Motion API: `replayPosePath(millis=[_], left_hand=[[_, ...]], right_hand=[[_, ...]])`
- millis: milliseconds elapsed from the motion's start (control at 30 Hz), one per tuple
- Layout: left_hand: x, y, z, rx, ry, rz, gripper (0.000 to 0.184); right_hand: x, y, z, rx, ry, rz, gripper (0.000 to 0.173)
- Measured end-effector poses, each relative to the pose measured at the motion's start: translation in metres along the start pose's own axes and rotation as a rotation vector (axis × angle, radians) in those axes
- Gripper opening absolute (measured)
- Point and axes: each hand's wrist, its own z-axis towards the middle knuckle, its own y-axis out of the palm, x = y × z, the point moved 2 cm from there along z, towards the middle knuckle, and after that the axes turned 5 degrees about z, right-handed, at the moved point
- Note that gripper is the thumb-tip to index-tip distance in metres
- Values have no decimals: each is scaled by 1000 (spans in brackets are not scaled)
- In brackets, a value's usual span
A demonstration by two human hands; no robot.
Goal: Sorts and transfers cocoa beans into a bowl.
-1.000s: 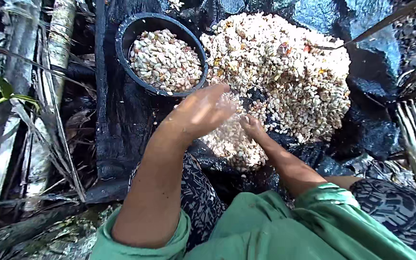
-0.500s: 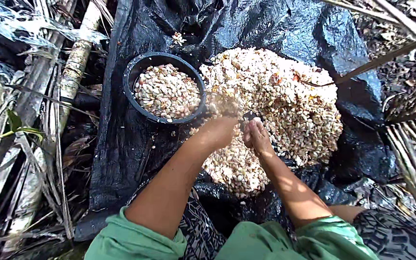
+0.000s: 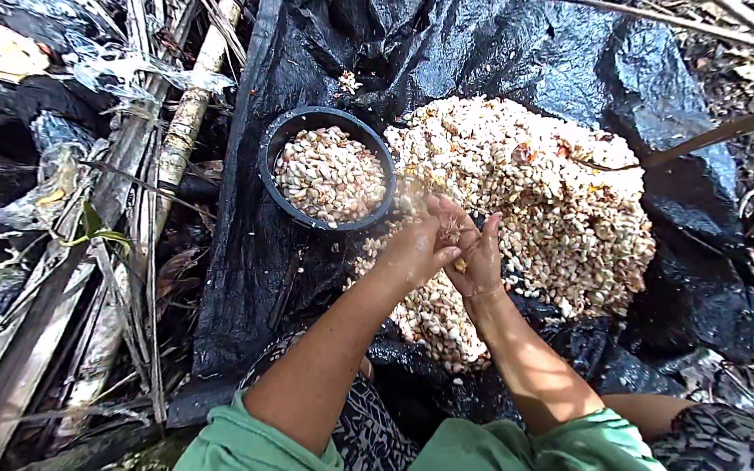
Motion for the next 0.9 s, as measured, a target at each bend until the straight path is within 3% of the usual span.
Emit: replayPosePath(millis=[133, 267, 533, 733, 900], left_hand=[[4, -1, -8, 145, 92, -42, 38], [-2, -3, -11, 202, 234, -155, 27], [1, -6, -12, 201, 257, -434, 27], [1, 0, -9, 184, 259, -524, 29], [3, 3, -10, 182, 308, -630, 30]], right_hand=[[-18, 14, 0, -152, -97, -358, 103], [-40, 15, -4, -232, -125, -619, 94], [-36, 12, -8, -54, -147, -520, 36], [-36, 11, -12, -12, -94, -457, 33], [-31, 9, -11, -1, -172, -355, 33]])
